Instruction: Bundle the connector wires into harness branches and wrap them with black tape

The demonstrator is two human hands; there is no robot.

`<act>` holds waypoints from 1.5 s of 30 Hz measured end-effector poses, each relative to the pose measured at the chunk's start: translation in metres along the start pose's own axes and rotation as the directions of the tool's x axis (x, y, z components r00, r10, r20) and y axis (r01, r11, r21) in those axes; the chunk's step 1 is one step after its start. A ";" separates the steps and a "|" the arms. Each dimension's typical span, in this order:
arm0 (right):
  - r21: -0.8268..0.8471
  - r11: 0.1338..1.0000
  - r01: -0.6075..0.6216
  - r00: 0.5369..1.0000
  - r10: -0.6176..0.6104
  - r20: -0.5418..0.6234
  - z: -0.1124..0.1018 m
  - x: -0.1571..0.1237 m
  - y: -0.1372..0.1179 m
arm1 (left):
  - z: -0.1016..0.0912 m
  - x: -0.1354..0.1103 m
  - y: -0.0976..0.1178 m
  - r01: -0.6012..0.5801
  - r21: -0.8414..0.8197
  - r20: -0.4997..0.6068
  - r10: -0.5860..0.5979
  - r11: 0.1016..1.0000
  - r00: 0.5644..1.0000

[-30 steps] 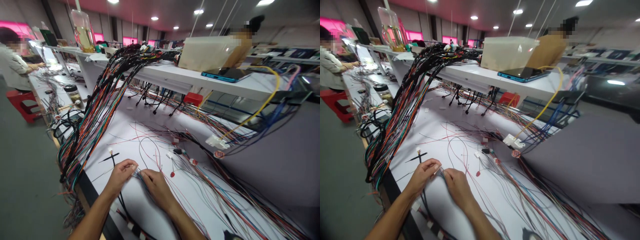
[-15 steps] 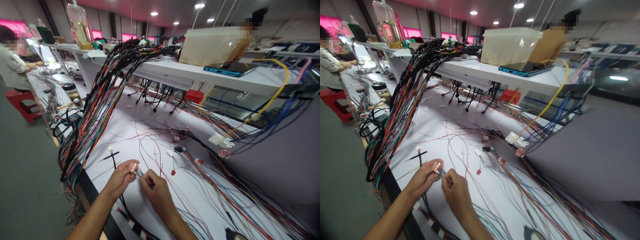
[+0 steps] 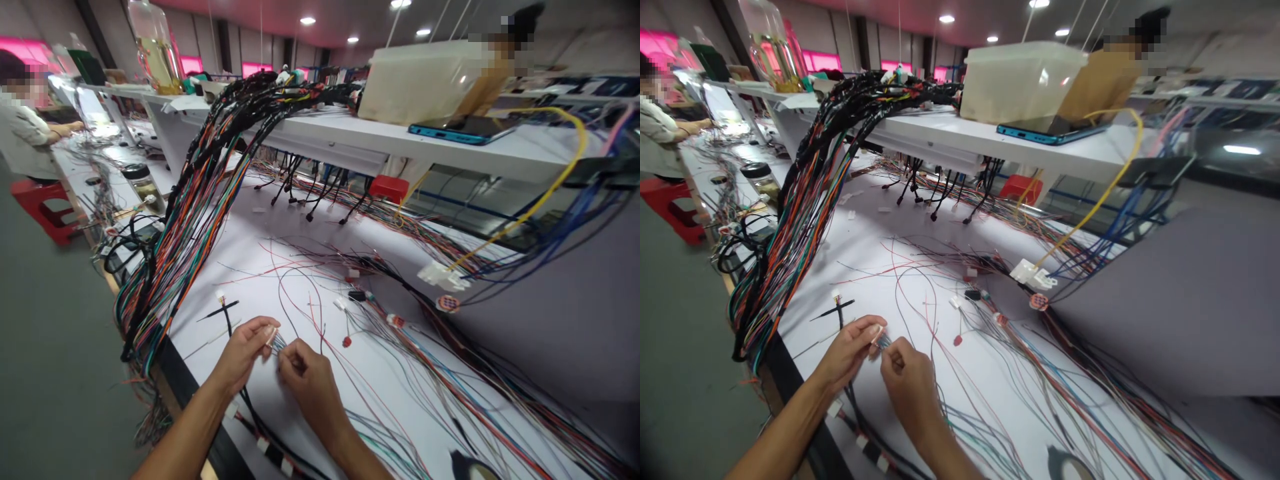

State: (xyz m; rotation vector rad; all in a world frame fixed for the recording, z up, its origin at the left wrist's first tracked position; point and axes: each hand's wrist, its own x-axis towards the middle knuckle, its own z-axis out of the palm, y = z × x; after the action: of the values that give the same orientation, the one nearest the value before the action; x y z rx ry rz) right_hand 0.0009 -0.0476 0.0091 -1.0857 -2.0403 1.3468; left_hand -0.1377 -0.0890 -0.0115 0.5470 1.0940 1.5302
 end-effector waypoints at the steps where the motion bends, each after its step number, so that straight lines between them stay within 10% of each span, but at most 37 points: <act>1: 0.008 1.000 0.002 1.000 -0.002 -0.002 0.001 0.000 0.001 | 0.000 0.000 0.000 0.000 0.011 0.001 0.000 1.000 1.000; 16: -0.004 0.999 0.042 0.999 -0.042 0.023 0.009 0.000 0.000 | 0.004 -0.004 -0.004 0.036 0.010 -0.010 -0.036 0.999 0.999; 22: -0.321 0.890 0.324 0.921 -0.374 -0.106 -0.009 -0.016 -0.013 | 0.007 -0.025 0.017 -0.027 0.116 -0.076 0.036 0.993 0.996; 29: -0.253 0.967 0.032 0.982 0.017 0.188 -0.009 -0.042 0.019 | -0.008 -0.034 0.026 -0.065 0.111 -0.138 0.080 0.992 0.987; 37: -0.034 0.990 0.137 0.974 -0.128 0.186 -0.051 -0.049 0.015 | -0.017 -0.045 0.021 0.002 -0.032 -0.104 -0.005 0.999 0.995; 45: -0.450 0.882 0.140 0.921 0.051 0.387 -0.050 -0.024 0.011 | -0.006 -0.061 0.038 -0.081 0.117 0.005 0.081 0.990 0.997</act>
State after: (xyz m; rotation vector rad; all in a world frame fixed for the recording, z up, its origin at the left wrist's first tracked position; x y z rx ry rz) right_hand 0.0556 -0.0374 0.0213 -1.0020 -2.7785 1.1347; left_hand -0.1460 -0.1460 0.0314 0.6793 1.1789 1.5423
